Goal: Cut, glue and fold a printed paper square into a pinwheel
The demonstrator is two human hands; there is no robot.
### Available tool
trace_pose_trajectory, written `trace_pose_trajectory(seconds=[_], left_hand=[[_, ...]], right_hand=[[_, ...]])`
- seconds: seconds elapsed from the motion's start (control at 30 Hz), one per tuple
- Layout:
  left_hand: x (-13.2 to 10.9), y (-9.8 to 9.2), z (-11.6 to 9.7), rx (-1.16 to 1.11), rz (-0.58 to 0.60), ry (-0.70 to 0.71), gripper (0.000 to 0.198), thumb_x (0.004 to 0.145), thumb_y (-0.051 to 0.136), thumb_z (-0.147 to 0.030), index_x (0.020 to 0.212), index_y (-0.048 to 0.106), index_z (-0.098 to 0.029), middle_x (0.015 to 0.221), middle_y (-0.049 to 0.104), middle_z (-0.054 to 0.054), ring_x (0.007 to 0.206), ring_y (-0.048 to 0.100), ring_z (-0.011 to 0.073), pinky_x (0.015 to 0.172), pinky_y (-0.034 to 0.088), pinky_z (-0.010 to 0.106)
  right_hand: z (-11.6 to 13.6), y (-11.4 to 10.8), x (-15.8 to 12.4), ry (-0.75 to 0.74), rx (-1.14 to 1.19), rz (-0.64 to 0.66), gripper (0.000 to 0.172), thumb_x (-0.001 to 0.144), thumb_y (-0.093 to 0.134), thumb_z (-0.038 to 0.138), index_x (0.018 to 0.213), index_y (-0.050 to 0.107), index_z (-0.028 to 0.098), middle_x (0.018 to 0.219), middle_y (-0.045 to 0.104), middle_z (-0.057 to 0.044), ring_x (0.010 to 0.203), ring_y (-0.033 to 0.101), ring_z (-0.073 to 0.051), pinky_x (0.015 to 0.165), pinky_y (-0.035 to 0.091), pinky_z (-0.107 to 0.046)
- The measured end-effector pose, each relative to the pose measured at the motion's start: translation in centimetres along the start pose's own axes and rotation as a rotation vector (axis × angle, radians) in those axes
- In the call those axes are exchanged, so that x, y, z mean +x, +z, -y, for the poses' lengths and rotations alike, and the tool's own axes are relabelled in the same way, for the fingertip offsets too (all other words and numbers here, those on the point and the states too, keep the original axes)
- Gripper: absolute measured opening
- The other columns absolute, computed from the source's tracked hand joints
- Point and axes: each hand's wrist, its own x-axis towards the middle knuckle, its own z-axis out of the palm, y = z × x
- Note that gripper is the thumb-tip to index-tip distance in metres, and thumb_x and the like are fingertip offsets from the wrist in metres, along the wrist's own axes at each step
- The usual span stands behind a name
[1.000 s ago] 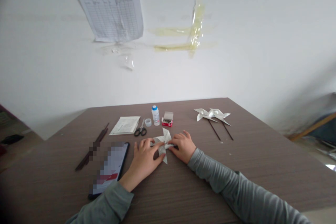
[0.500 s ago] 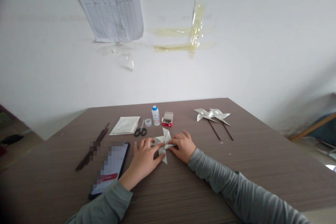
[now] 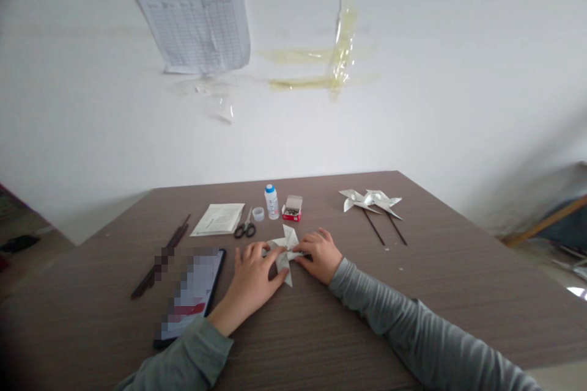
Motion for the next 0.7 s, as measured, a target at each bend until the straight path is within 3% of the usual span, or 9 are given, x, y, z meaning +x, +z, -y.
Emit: trace_pose_trajectory(seconds=[0.27, 0.47, 0.7], left_hand=[[0.0, -0.9, -0.5, -0.009, 0.076, -0.021, 0.054, 0.116, 0.084, -0.027, 0.167, 0.093, -0.045, 0.166, 0.08, 0.017, 0.168, 0.066, 0.0484, 0.152, 0.036, 0.096], [0.1, -1.8, -1.0, 0.009, 0.11, -0.028, 0.053, 0.116, 0.084, -0.029, 0.166, 0.093, -0.047, 0.163, 0.08, 0.015, 0.168, 0.066, 0.0474, 0.152, 0.036, 0.096], [0.4, -1.7, -0.9, -0.003, 0.105, -0.035, 0.055, 0.113, 0.085, -0.03, 0.165, 0.092, -0.045, 0.16, 0.079, 0.014, 0.165, 0.067, 0.0462, 0.154, 0.034, 0.094]], right_hand=[[-0.4, 0.4, 0.0, -0.019, 0.016, -0.022, 0.028, 0.118, 0.084, 0.021, 0.137, 0.101, 0.033, 0.131, 0.097, -0.011, 0.133, 0.089, -0.035, 0.148, 0.05, -0.074], [-0.4, 0.5, -0.1, -0.02, 0.005, -0.039, 0.029, 0.116, 0.084, 0.02, 0.134, 0.101, 0.034, 0.13, 0.096, -0.008, 0.132, 0.088, -0.033, 0.147, 0.051, -0.068], [-0.4, 0.5, 0.0, -0.027, 0.0, -0.024, 0.03, 0.118, 0.084, 0.019, 0.14, 0.1, 0.032, 0.132, 0.096, -0.01, 0.134, 0.089, -0.033, 0.148, 0.05, -0.076]])
